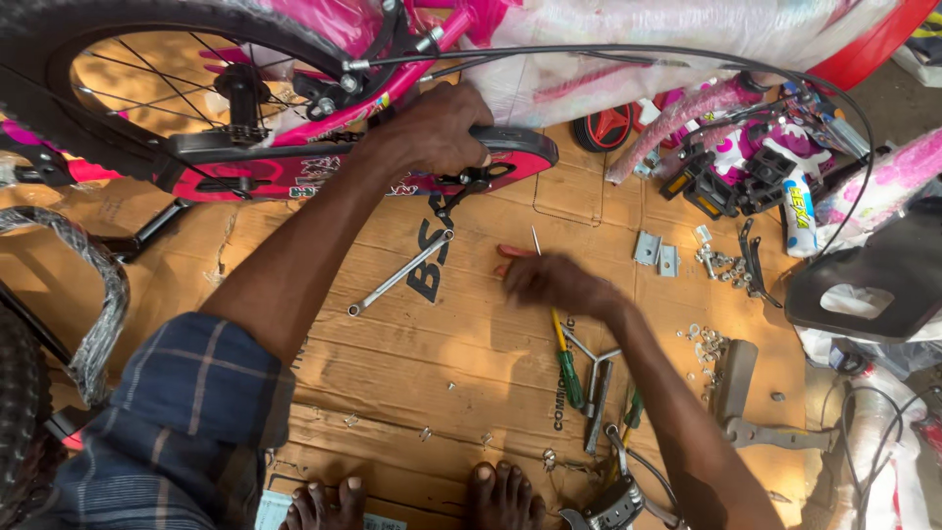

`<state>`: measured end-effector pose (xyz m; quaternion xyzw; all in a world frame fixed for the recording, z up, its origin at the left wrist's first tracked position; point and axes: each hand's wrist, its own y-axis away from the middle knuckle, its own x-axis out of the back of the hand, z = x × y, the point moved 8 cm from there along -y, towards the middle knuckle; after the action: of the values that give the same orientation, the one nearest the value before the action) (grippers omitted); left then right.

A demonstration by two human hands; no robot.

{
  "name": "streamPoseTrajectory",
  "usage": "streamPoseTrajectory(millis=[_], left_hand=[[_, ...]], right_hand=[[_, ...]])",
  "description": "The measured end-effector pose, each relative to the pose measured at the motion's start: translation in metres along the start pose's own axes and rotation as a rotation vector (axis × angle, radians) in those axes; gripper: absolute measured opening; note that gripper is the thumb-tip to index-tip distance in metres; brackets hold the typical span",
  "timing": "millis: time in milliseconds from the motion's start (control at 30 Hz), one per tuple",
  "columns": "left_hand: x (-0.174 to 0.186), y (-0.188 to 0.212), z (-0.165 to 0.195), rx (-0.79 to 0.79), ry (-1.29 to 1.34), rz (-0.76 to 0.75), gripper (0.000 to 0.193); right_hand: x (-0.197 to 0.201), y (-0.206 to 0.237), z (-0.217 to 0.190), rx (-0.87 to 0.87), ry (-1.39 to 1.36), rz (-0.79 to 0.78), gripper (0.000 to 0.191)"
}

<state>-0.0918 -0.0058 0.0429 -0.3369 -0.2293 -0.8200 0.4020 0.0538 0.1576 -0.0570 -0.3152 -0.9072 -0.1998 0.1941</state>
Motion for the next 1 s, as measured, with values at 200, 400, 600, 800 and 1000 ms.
streamPoseTrajectory(millis=[200, 400, 600, 800, 1000], left_hand=[[-0.004, -0.001, -0.005, 0.053, -0.004, -0.033, 0.024], [-0.007, -0.004, -0.002, -0.003, -0.027, -0.013, 0.026], [-0.013, -0.006, -0.002, -0.019, -0.036, 0.020, 0.028], [-0.026, -0.005, -0.003, 0.013, 0.108, -0.014, 0.030], [-0.033, -0.004, 0.001, 0.019, 0.151, -0.005, 0.031]], right_hand=[[-0.140, 0.006, -0.062, -0.060, 0.269, -0.423, 0.024], [-0.133, 0.003, -0.065, -0.060, 0.305, -0.363, 0.021], [-0.033, -0.019, -0.047, -0.121, -0.080, 0.156, 0.018], [0.099, -0.020, -0.034, -0.087, -0.471, 0.748, 0.021], [0.121, -0.025, -0.077, 0.024, 0.034, 0.794, 0.015]])
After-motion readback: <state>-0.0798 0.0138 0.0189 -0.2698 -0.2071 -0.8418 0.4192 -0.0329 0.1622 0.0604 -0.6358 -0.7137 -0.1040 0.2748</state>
